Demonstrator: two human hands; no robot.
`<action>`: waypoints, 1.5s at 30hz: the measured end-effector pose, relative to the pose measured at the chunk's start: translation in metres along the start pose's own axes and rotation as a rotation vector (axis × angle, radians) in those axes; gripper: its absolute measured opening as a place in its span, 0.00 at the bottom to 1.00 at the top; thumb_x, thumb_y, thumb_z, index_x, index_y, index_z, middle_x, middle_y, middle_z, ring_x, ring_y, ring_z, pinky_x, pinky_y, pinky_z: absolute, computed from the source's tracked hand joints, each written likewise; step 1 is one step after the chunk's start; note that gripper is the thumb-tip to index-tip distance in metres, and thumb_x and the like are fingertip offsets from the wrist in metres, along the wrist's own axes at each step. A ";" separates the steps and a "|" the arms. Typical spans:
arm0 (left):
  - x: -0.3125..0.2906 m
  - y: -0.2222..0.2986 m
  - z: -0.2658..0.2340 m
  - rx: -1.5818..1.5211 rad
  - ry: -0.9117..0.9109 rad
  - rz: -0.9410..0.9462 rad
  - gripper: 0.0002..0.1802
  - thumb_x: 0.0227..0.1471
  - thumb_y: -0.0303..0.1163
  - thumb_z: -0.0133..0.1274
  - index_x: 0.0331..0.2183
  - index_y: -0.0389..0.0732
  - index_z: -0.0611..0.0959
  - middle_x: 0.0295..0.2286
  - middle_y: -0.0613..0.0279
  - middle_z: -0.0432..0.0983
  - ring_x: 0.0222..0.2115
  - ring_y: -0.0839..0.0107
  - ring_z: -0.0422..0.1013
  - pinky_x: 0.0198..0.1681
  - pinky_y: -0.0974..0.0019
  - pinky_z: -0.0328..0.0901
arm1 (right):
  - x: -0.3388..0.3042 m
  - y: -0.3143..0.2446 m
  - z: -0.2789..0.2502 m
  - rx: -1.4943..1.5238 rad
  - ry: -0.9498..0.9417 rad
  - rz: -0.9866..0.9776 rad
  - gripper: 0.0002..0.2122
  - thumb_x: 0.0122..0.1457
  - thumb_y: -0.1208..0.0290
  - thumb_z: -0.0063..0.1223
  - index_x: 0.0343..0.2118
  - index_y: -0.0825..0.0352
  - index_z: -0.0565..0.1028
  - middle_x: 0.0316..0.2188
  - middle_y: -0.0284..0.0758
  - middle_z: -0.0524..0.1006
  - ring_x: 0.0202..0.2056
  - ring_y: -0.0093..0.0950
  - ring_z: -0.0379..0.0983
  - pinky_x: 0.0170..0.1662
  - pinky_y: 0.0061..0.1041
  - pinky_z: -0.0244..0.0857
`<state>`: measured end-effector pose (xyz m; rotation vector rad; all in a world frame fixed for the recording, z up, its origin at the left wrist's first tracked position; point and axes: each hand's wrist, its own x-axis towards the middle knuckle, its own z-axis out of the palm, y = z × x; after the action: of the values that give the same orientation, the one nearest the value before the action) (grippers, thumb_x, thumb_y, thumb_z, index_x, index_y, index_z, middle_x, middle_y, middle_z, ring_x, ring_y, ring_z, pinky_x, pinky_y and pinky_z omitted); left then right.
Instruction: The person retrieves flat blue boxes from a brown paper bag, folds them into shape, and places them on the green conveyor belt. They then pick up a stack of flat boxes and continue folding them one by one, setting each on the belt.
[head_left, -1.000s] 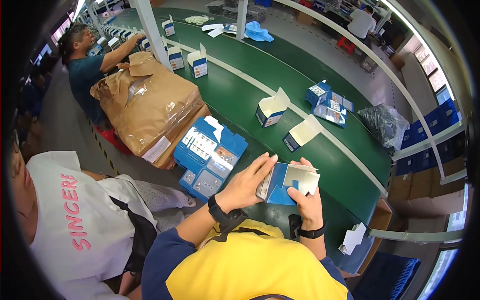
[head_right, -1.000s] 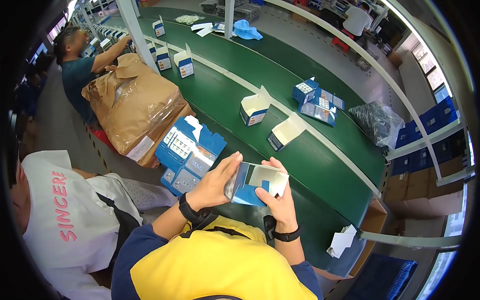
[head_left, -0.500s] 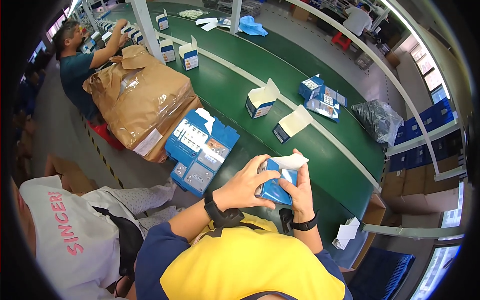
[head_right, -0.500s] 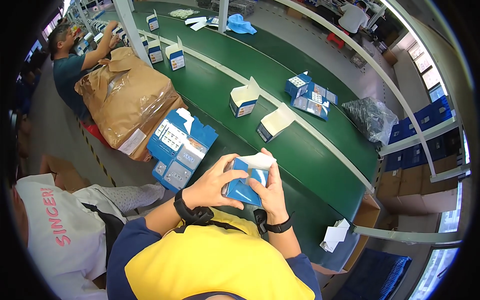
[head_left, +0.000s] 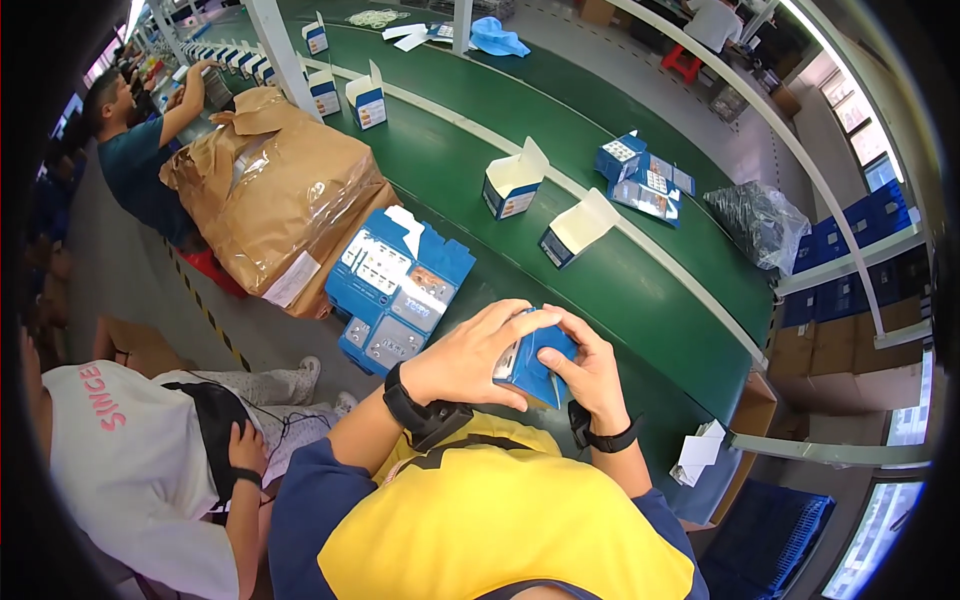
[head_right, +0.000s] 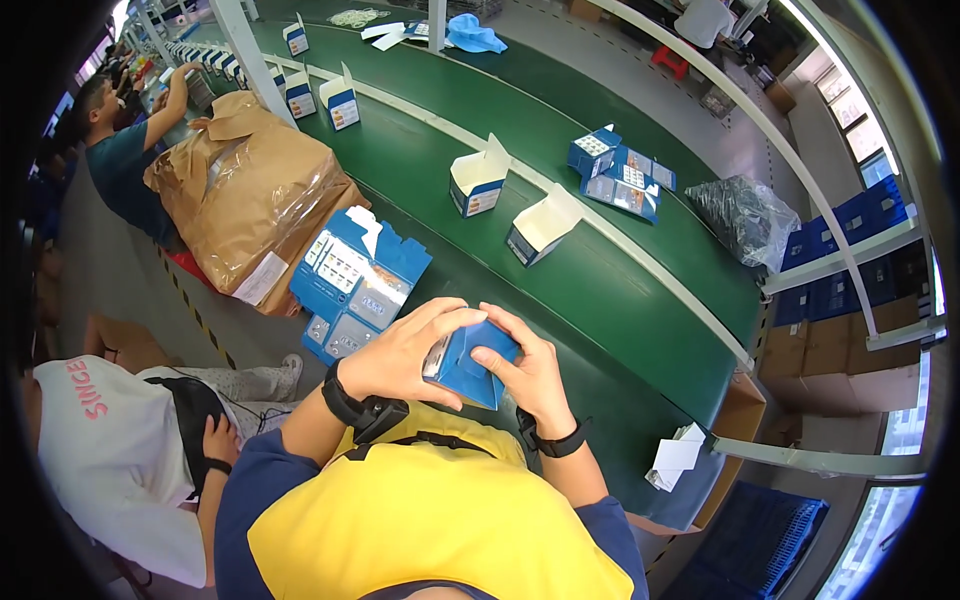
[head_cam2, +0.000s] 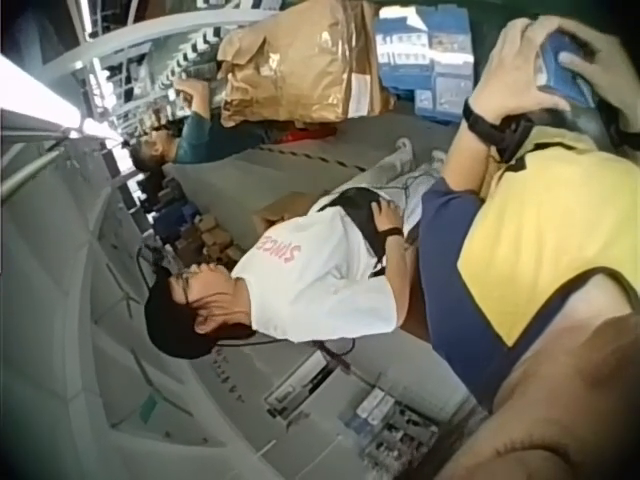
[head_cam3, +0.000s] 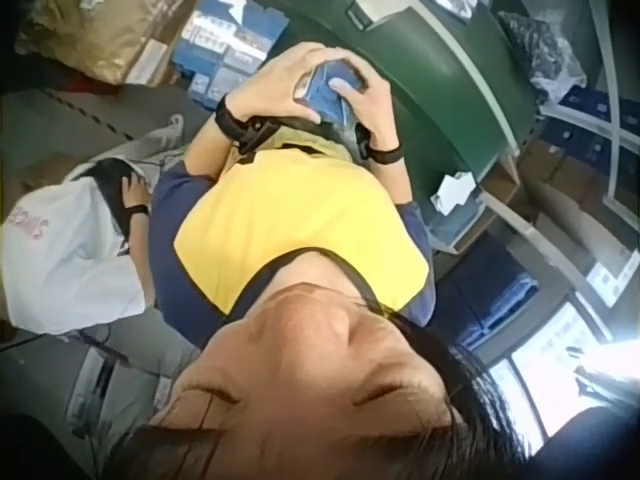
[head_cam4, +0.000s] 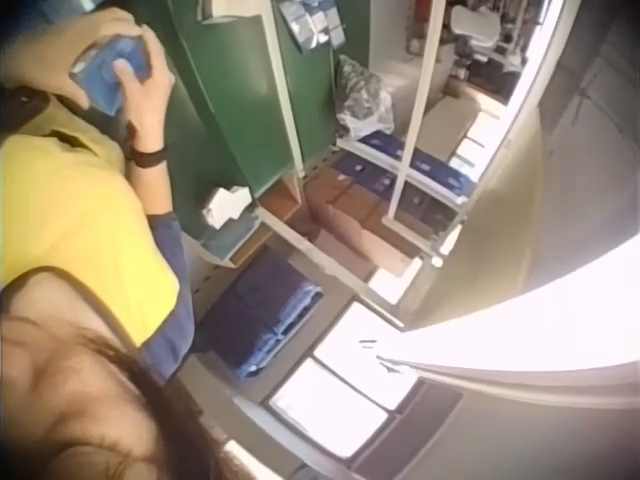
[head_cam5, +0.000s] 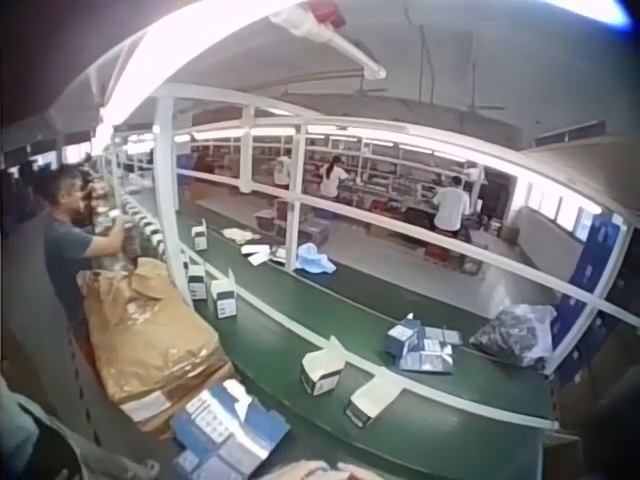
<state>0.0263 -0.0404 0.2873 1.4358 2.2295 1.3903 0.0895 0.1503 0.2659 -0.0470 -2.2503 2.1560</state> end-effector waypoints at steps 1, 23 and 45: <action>0.000 0.000 -0.002 0.003 -0.018 -0.034 0.53 0.25 0.42 0.69 0.53 0.47 0.59 0.47 0.46 0.58 0.48 0.47 0.59 0.50 0.56 0.58 | 0.003 -0.004 0.002 -0.076 -0.006 -0.013 0.21 0.47 0.70 0.60 0.46 0.66 0.71 0.45 0.39 0.72 0.46 0.29 0.69 0.49 0.26 0.61; 0.017 -0.015 0.058 -0.273 0.388 0.154 0.61 0.30 0.44 0.65 0.57 0.35 0.45 0.55 0.40 0.42 0.57 0.46 0.43 0.58 0.46 0.40 | 0.003 0.005 0.011 0.463 0.090 -0.186 0.40 0.52 0.35 0.32 0.60 0.63 0.46 0.60 0.41 0.45 0.60 0.33 0.45 0.59 0.36 0.47; -0.057 -0.123 -0.034 0.757 0.322 -1.045 0.58 0.25 0.45 0.67 0.57 0.48 0.54 0.39 0.49 0.66 0.37 0.53 0.65 0.41 0.52 0.56 | 0.100 0.195 -0.163 -0.252 0.667 -0.097 0.51 0.42 0.81 0.57 0.60 0.61 0.27 0.57 0.47 0.52 0.56 0.39 0.55 0.55 0.33 0.54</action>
<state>-0.0414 -0.1199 0.1939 -0.0846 3.1034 0.4367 -0.0030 0.3256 0.0780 -0.5558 -2.0332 1.4830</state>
